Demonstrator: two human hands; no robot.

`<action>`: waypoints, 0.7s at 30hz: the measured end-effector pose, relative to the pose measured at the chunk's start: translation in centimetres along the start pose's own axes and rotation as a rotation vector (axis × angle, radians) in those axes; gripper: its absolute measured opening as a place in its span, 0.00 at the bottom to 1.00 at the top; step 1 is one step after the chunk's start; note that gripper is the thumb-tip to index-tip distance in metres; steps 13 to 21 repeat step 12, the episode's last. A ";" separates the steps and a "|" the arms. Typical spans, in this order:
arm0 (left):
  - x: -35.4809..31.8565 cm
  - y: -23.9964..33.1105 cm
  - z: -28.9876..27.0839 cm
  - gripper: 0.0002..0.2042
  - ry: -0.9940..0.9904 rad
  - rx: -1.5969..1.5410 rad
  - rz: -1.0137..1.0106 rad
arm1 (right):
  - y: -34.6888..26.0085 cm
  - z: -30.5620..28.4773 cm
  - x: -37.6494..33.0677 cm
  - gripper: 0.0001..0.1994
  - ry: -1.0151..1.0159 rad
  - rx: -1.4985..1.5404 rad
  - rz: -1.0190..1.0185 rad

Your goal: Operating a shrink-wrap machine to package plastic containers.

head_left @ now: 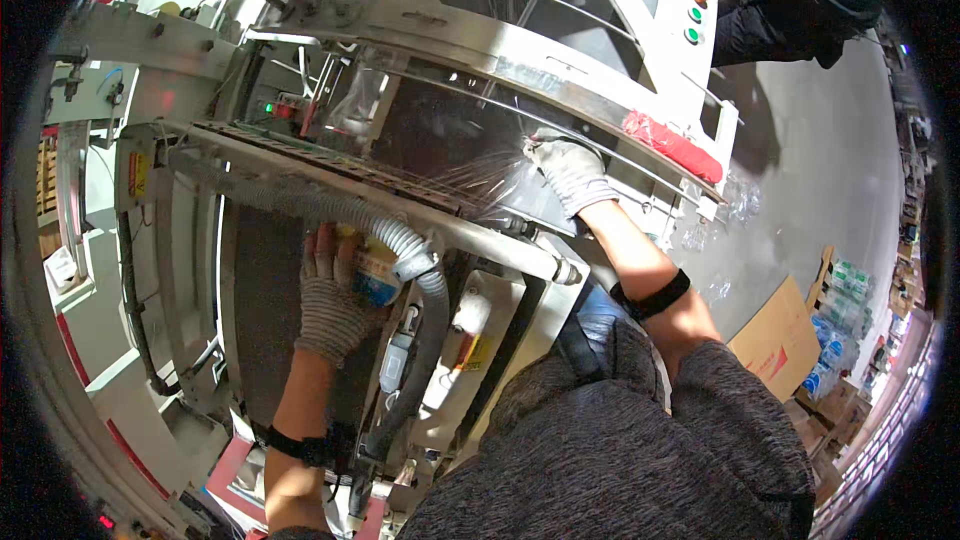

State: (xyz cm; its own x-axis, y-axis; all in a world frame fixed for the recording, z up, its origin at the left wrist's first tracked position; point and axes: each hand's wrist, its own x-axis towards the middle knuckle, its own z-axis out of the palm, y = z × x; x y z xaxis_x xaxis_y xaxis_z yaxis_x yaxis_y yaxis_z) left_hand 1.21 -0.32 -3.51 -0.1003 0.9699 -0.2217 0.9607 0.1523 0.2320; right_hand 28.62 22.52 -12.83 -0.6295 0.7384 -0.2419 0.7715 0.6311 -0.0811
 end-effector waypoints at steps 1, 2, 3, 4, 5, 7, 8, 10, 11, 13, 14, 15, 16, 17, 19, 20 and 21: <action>-0.2 -0.2 0.2 0.53 0.000 0.007 0.001 | -0.5 -1.1 -0.3 0.14 0.058 0.197 0.056; -0.5 -0.4 0.2 0.54 0.000 0.015 0.002 | -0.9 -2.1 -0.4 0.15 0.115 0.395 0.110; -1.1 -0.6 0.1 0.54 0.004 0.016 0.002 | -1.0 -2.7 -0.3 0.15 0.119 0.394 0.109; -2.2 -0.8 -0.2 0.54 0.001 -0.028 -0.005 | -1.1 -3.3 -0.3 0.15 0.039 0.374 0.156; -3.6 -1.1 -0.3 0.53 -0.003 -0.073 -0.014 | -1.1 -3.5 -0.4 0.16 -0.043 0.353 0.201; -8.4 -3.7 0.9 0.53 0.007 -0.036 -0.066 | -1.0 -3.6 0.0 0.16 -0.110 0.270 0.202; -11.0 -4.9 1.2 0.53 0.009 0.000 -0.120 | -0.9 -3.5 0.2 0.17 -0.183 0.190 0.204; -15.1 -5.5 -0.3 0.51 -0.025 0.094 -0.222 | -0.1 -1.9 0.0 0.17 -0.057 0.247 0.101; -17.2 -7.1 -0.2 0.49 0.008 0.154 -0.096 | 0.7 -1.1 -0.4 0.17 0.069 0.301 0.000; -19.8 -10.2 0.6 0.48 0.034 0.221 0.016 | 0.3 -1.3 -0.4 0.17 0.078 0.306 -0.012; -19.8 -10.2 0.6 0.48 0.034 0.221 0.016 | 0.3 -1.3 -0.4 0.17 0.078 0.306 -0.012; -19.8 -10.2 0.6 0.48 0.034 0.221 0.016 | 0.3 -1.3 -0.4 0.17 0.078 0.306 -0.012; -19.8 -10.2 0.6 0.48 0.034 0.221 0.016 | 0.3 -1.3 -0.4 0.17 0.078 0.306 -0.012; -19.8 -10.2 0.6 0.48 0.034 0.221 0.016 | 0.3 -1.3 -0.4 0.17 0.078 0.306 -0.012; -19.8 -10.2 0.6 0.48 0.034 0.221 0.016 | 0.3 -1.3 -0.4 0.17 0.078 0.306 -0.012; -19.8 -10.2 0.6 0.48 0.034 0.221 0.016 | 0.3 -1.3 -0.4 0.17 0.078 0.306 -0.012; -19.8 -10.2 0.6 0.48 0.034 0.221 0.016 | 0.3 -1.3 -0.4 0.17 0.078 0.306 -0.012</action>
